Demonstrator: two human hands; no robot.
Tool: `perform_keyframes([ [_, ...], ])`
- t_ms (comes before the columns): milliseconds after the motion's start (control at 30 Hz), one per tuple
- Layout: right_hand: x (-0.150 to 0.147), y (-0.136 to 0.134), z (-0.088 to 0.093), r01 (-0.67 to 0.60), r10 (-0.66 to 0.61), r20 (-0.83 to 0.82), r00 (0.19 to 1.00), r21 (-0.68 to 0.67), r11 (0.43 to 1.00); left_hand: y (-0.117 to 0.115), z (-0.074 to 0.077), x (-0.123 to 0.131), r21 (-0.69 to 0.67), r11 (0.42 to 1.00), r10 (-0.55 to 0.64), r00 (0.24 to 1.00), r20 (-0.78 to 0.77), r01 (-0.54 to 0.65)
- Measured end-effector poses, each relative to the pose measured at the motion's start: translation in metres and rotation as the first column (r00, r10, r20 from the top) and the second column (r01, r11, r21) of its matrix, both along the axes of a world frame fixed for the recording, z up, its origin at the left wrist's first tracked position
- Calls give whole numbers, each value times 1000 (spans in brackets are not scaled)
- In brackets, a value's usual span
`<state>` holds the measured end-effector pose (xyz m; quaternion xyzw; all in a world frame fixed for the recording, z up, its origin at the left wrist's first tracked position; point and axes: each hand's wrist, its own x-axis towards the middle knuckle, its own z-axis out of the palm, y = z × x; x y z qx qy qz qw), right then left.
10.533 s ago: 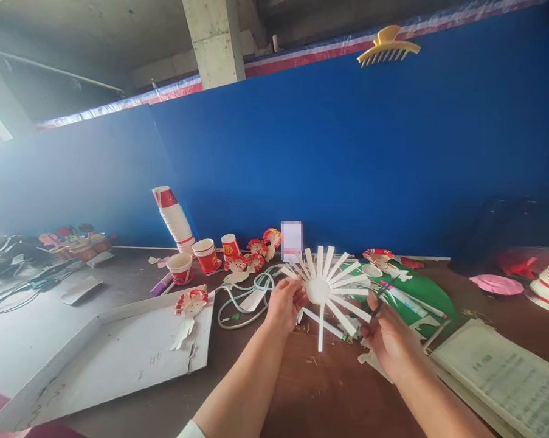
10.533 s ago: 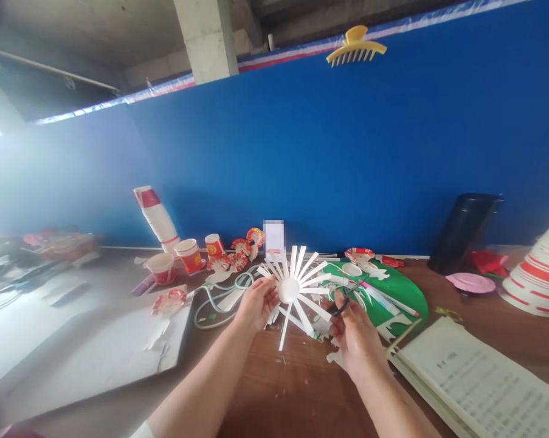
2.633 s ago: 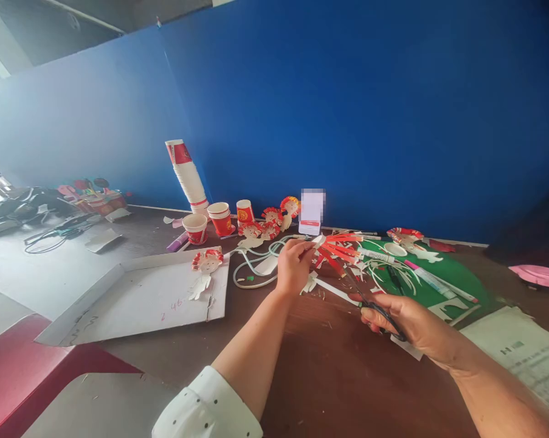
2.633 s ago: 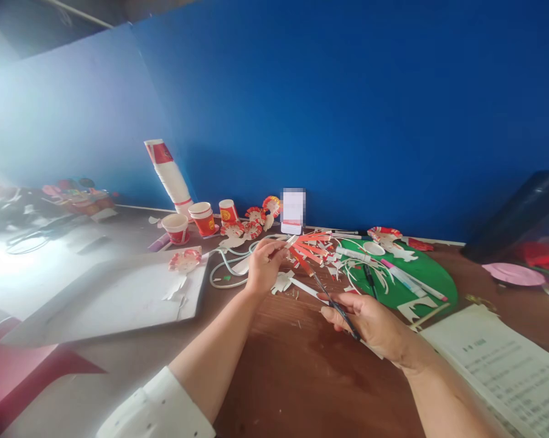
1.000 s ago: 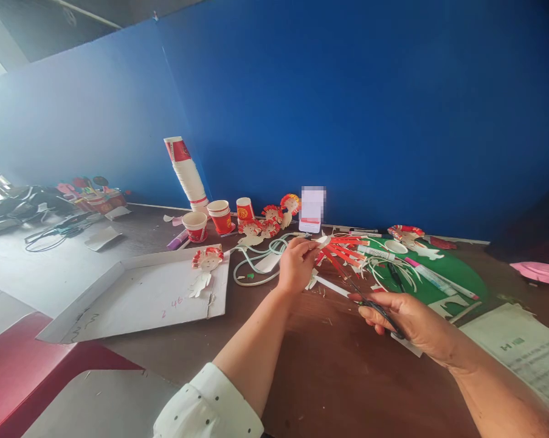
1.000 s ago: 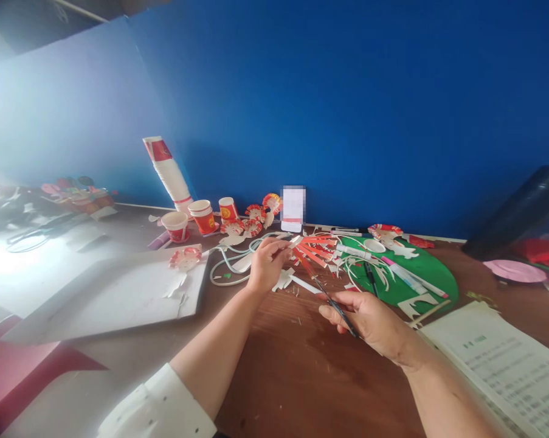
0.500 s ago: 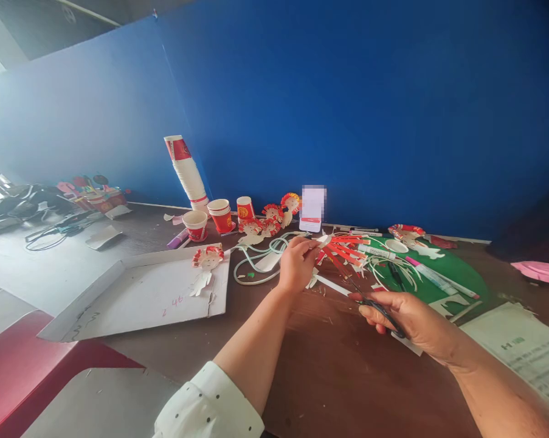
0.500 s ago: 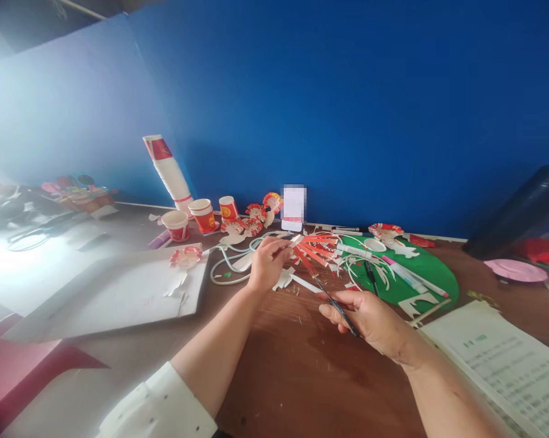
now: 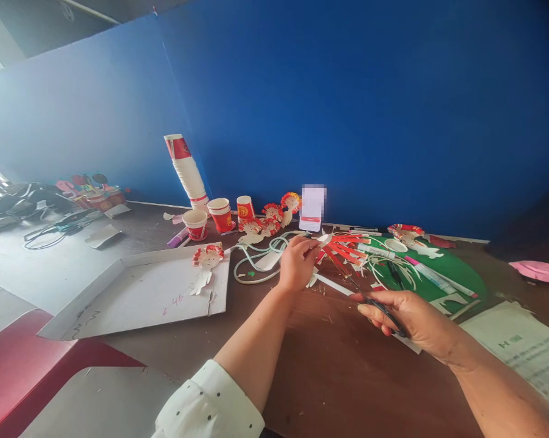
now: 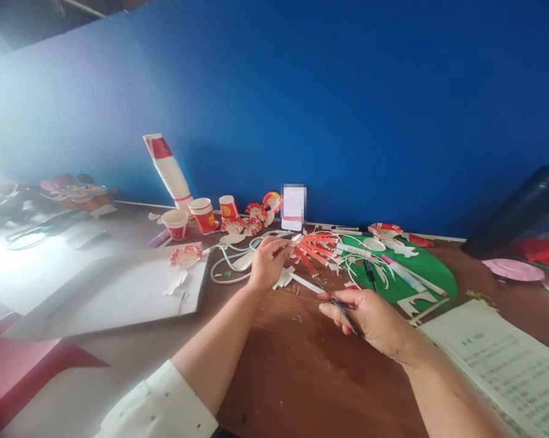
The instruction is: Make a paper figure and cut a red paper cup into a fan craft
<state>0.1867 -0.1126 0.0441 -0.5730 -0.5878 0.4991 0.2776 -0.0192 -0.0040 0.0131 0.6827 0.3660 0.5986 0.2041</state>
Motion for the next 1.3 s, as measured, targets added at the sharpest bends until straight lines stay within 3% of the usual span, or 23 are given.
perform_keyframes([
  [700, -3, -1, -2, 42, -40, 39, 998, -50, 998, 0, -2, 1, 3, 1000, 6, 1000, -12, -6],
  [1300, -6, -2, 2, 40, -40, 49, 998, -8, 999, -2, 0, 1, 0, 1000, 17, 1000, -13, -17],
])
